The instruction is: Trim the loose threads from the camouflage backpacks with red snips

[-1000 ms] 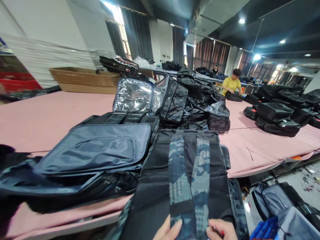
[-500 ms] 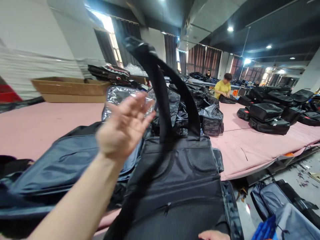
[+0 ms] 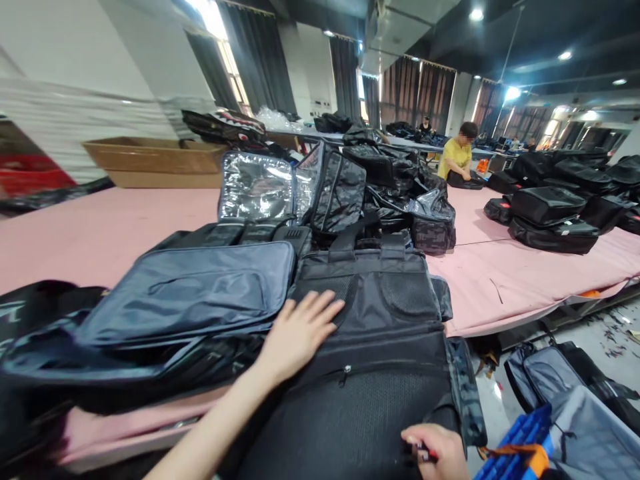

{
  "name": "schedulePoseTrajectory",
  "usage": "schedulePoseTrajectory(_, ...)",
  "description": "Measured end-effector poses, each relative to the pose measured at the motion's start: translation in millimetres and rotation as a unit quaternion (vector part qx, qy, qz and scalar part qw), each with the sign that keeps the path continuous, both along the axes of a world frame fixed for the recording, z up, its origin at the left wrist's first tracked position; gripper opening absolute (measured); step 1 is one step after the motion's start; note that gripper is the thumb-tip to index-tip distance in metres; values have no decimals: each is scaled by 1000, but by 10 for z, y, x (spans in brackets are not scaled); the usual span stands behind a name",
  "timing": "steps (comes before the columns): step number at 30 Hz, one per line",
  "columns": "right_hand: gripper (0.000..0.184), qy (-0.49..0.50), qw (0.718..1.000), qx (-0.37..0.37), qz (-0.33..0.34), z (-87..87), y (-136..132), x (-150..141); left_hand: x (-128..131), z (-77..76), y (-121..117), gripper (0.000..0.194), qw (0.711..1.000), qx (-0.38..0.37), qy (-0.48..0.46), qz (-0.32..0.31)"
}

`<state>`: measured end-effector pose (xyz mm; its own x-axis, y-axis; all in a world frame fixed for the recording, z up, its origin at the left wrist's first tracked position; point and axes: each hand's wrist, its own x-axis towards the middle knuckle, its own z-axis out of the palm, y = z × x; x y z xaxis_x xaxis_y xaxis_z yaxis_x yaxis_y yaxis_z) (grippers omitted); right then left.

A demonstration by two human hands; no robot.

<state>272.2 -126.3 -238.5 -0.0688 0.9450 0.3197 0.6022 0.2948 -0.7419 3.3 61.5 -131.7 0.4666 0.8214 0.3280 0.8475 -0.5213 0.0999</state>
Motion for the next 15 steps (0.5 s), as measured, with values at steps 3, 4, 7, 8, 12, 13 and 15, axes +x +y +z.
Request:
schedulePoseTrajectory(3,28,1,1000,-12,10,51,9,10,-495,-6,-29,50,976,70,-69,192)
schedulePoseTrajectory(4,28,0,1000,-13,22,63,17,17,-586,-26,-101,51,971,71,-88,210)
schedulePoseTrajectory(7,28,-4,999,-7,41,97,35,31,-532,-141,-472,44,974,34,-147,172)
schedulePoseTrajectory(8,27,-3,999,-5,39,110,37,31,-414,-185,-612,40,975,12,-166,147)
schedulePoseTrajectory(12,27,-12,1000,-1,21,163,20,22,235,-293,-979,38,980,-118,-74,139)
schedulePoseTrajectory(13,26,-13,1000,3,18,168,10,20,372,-297,-1003,37,979,-125,-47,155)
schedulePoseTrajectory(15,24,-13,1000,10,18,165,-11,12,560,-292,-996,32,977,-129,-12,171)
